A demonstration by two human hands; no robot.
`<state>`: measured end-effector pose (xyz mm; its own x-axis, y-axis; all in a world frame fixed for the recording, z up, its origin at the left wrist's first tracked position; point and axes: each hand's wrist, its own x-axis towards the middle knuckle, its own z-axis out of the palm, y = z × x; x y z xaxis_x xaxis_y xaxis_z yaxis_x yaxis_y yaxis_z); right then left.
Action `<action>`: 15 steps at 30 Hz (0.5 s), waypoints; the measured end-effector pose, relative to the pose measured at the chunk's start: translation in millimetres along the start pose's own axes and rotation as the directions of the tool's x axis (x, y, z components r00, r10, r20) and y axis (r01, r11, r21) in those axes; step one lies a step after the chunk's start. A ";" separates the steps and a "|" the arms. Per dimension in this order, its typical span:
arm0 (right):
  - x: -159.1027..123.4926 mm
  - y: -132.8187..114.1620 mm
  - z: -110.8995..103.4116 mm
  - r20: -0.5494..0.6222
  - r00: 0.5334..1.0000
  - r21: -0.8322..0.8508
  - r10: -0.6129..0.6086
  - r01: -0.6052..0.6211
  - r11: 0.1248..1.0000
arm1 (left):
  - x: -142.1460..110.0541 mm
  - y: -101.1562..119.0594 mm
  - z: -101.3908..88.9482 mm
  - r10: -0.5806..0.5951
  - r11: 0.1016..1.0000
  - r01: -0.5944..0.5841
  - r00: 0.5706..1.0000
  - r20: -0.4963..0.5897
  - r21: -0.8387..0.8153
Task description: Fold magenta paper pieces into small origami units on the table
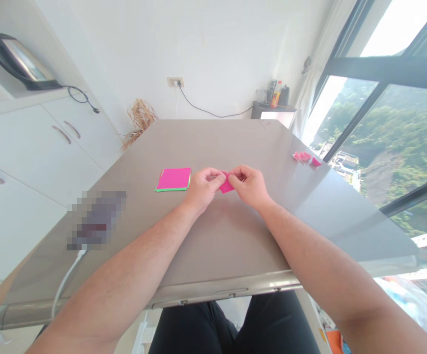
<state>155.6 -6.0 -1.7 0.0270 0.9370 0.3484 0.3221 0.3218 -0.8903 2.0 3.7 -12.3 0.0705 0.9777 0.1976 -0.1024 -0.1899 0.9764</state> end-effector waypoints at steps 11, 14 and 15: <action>0.0 1.4 -0.7 -0.003 1.000 -0.004 0.007 -0.007 1.000 | 0.8 2.9 -0.2 0.043 0.998 -0.040 0.997 -0.062 0.051; -0.2 1.0 -0.3 -0.013 1.000 -0.023 0.000 0.000 1.000 | -0.1 4.0 1.0 0.058 0.997 -0.054 0.996 -0.064 0.055; -0.4 0.8 -0.1 -0.015 1.000 -0.031 -0.004 0.004 1.000 | -0.5 4.4 1.4 0.064 0.996 -0.059 0.996 -0.064 0.065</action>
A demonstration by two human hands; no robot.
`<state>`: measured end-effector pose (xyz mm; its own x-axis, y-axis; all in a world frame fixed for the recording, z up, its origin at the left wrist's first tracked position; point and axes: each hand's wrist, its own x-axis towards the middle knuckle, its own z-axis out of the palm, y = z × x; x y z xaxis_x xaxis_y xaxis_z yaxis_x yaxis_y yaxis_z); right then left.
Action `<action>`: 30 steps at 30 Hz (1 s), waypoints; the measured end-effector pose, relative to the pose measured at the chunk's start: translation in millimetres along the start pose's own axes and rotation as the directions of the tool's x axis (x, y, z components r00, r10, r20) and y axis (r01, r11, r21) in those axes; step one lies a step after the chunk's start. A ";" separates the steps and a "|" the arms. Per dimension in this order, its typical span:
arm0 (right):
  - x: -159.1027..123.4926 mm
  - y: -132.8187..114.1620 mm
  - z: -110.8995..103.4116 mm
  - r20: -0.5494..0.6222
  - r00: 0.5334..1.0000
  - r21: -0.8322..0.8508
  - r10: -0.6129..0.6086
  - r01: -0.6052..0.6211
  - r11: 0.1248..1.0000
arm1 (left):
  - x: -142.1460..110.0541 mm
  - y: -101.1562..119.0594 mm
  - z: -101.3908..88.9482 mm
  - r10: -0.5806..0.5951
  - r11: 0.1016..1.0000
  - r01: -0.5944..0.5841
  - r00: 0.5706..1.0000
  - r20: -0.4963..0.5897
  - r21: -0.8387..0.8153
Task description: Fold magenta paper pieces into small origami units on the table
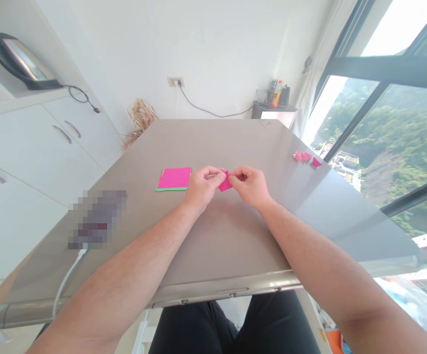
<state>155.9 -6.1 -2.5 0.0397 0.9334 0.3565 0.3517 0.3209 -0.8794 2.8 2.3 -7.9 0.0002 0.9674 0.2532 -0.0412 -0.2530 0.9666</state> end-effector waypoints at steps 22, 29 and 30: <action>-1.5 -3.0 -3.0 0.033 0.997 -0.075 0.076 -0.074 0.994 | 0.4 -5.1 -0.9 0.065 0.978 -0.071 0.997 0.034 0.198; 1.4 0.3 -6.9 0.069 0.992 0.061 0.101 -0.105 0.993 | 4.5 -8.0 -4.6 -0.018 0.999 0.016 0.999 0.047 0.044; 2.8 1.7 -8.1 0.045 0.995 0.081 0.088 -0.091 0.993 | 5.7 -7.1 -6.0 -0.055 0.998 0.057 0.996 0.066 -0.031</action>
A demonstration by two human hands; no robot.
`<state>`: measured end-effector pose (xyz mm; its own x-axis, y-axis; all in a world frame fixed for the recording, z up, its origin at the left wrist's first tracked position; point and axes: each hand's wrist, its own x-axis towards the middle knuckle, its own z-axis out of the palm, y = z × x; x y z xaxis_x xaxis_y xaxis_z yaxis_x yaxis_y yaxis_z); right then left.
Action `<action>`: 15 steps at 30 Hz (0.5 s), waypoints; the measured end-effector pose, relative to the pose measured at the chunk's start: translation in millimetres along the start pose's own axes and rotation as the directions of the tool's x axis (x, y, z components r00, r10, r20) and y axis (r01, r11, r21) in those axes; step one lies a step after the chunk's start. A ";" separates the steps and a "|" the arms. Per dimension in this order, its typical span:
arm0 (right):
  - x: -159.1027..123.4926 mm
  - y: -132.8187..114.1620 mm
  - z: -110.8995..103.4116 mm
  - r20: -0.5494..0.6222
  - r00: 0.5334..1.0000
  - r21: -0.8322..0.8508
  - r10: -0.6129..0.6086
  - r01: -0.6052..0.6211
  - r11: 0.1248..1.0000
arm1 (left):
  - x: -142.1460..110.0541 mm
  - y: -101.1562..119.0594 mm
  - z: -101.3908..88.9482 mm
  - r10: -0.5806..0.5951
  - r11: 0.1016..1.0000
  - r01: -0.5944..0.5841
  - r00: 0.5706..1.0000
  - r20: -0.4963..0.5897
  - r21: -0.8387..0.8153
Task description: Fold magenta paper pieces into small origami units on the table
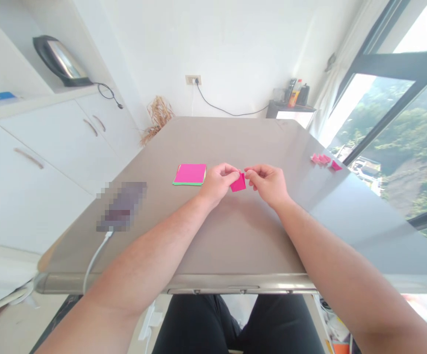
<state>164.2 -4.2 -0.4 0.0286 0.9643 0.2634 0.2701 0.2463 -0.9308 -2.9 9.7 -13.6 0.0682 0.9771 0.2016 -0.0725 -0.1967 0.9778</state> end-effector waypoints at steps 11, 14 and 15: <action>2.8 4.2 -4.2 0.155 0.985 0.014 -0.081 0.080 0.997 | 3.2 8.3 -7.5 -0.165 0.899 0.244 0.958 0.234 -0.365; 2.2 4.3 -4.1 0.169 0.983 0.006 -0.077 0.077 0.997 | 2.7 7.5 -6.6 -0.168 0.896 0.249 0.957 0.238 -0.367; 2.1 3.9 -4.4 0.167 0.984 0.003 -0.068 0.069 0.998 | 2.5 6.9 -6.2 -0.171 0.902 0.245 0.959 0.227 -0.356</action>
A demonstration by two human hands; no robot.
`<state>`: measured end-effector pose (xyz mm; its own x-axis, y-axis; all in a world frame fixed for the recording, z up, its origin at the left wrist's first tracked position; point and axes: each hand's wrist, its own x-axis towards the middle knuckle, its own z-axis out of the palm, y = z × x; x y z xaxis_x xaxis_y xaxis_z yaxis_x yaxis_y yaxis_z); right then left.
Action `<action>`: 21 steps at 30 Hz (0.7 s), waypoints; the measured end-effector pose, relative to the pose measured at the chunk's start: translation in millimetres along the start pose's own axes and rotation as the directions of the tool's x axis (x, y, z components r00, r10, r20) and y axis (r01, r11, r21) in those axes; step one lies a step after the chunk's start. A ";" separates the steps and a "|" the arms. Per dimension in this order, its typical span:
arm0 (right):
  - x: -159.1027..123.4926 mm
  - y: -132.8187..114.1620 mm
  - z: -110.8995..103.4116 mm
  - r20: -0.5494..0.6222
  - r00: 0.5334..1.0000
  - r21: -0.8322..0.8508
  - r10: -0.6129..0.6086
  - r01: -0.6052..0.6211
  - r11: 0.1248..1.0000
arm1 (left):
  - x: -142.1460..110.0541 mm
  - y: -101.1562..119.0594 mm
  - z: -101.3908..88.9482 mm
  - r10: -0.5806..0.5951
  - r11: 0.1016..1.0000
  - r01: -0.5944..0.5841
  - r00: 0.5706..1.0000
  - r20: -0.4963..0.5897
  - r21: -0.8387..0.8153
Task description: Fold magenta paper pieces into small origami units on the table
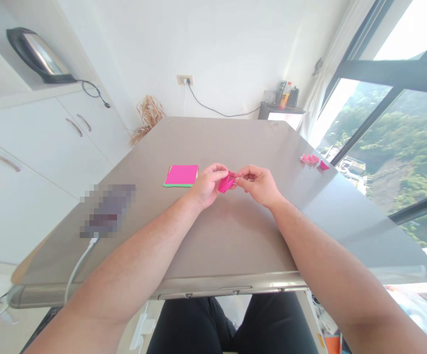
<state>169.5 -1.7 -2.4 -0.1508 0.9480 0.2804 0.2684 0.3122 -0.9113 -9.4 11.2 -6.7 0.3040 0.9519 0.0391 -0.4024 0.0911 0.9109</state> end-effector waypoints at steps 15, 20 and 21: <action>0.3 -9.3 -2.3 -0.026 0.988 0.061 0.150 -0.149 0.987 | -6.4 -4.1 3.6 0.151 0.833 -0.147 0.988 0.036 0.534; 2.2 -10.9 -3.3 -0.037 0.993 0.247 0.108 -0.095 0.964 | -2.4 -4.4 0.3 0.100 0.937 -0.085 0.995 -0.027 0.338; 2.0 -11.6 -3.2 -0.047 0.993 0.253 0.105 -0.089 0.963 | -1.0 -4.2 -0.8 0.084 0.960 -0.067 0.995 -0.051 0.270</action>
<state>169.1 -3.2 9.7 -0.0767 0.9773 0.1974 0.0312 0.2002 -0.9793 -8.7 10.2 -10.9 0.2248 0.9698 0.0944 -0.1737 -0.0554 0.9832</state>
